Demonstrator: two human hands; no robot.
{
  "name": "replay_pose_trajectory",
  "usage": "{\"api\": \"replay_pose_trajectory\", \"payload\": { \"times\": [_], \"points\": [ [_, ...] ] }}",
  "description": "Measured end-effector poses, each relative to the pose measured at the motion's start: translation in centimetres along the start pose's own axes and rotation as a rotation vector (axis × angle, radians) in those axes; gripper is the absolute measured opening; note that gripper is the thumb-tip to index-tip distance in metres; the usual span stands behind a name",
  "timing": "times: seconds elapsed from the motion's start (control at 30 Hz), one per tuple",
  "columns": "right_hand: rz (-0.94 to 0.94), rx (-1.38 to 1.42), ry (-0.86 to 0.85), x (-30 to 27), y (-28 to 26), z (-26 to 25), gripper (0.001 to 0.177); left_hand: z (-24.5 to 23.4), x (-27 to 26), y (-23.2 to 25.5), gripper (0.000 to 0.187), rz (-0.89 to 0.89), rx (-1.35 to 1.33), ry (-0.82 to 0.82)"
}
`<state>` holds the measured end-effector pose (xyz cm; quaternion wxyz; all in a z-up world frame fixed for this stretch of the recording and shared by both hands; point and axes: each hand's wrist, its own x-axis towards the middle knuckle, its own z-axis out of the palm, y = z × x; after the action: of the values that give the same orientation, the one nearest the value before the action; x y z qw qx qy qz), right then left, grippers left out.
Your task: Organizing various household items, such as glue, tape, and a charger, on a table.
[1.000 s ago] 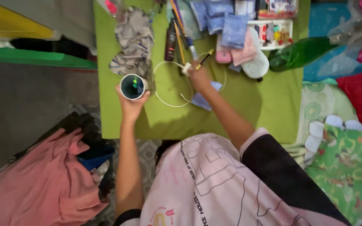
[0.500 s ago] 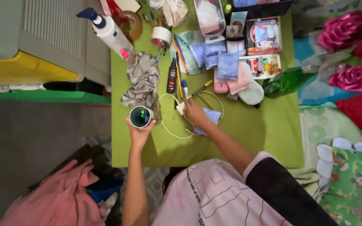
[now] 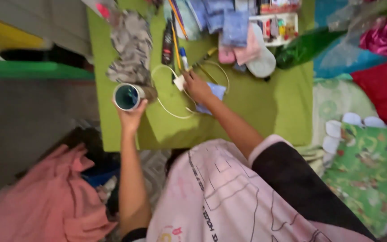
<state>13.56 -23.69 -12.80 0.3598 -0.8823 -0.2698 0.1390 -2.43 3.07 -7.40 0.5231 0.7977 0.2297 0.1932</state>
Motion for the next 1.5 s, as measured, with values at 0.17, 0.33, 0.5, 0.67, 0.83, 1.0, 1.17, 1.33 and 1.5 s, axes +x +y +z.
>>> {"api": "replay_pose_trajectory", "payload": {
  "times": [0.17,0.33,0.5,0.67,0.83,1.0,1.17,1.33,1.5],
  "points": [
    [-0.111,0.057,0.058,0.5,2.8,0.4,0.052,0.2,-0.2,1.4,0.105,0.062,0.076,0.044],
    [-0.136,0.035,-0.113,0.9,6.7,-0.8,0.024,0.0,-0.2,3.5,0.089,0.043,-0.003,0.036],
    [0.011,-0.047,0.146,-0.3,5.5,-5.1,0.035,0.2,-0.3,3.5,0.084,0.042,-0.033,0.035],
    [0.218,-0.266,0.145,-1.7,10.3,-3.0,0.019,0.4,-0.7,3.8,0.084,0.050,-0.020,0.040],
    [0.215,-0.194,0.125,-3.1,10.9,-2.1,0.024,0.7,-3.6,3.6,0.083,0.142,0.000,0.041],
    [0.132,-0.278,0.166,-3.1,10.8,-2.1,0.023,1.9,-6.0,3.8,0.090,0.140,-0.033,0.061],
    [0.072,-0.255,0.168,-3.7,7.1,-4.5,0.015,2.1,-6.9,4.0,0.092,0.177,-0.041,0.070],
    [0.069,-0.154,0.223,-4.4,4.8,-6.1,0.012,2.0,-7.0,4.5,0.090,0.149,-0.053,0.053],
    [0.112,-0.098,0.303,-5.0,6.1,-5.9,0.019,1.9,-7.2,5.0,0.091,0.186,0.024,0.079]
  ]
}}
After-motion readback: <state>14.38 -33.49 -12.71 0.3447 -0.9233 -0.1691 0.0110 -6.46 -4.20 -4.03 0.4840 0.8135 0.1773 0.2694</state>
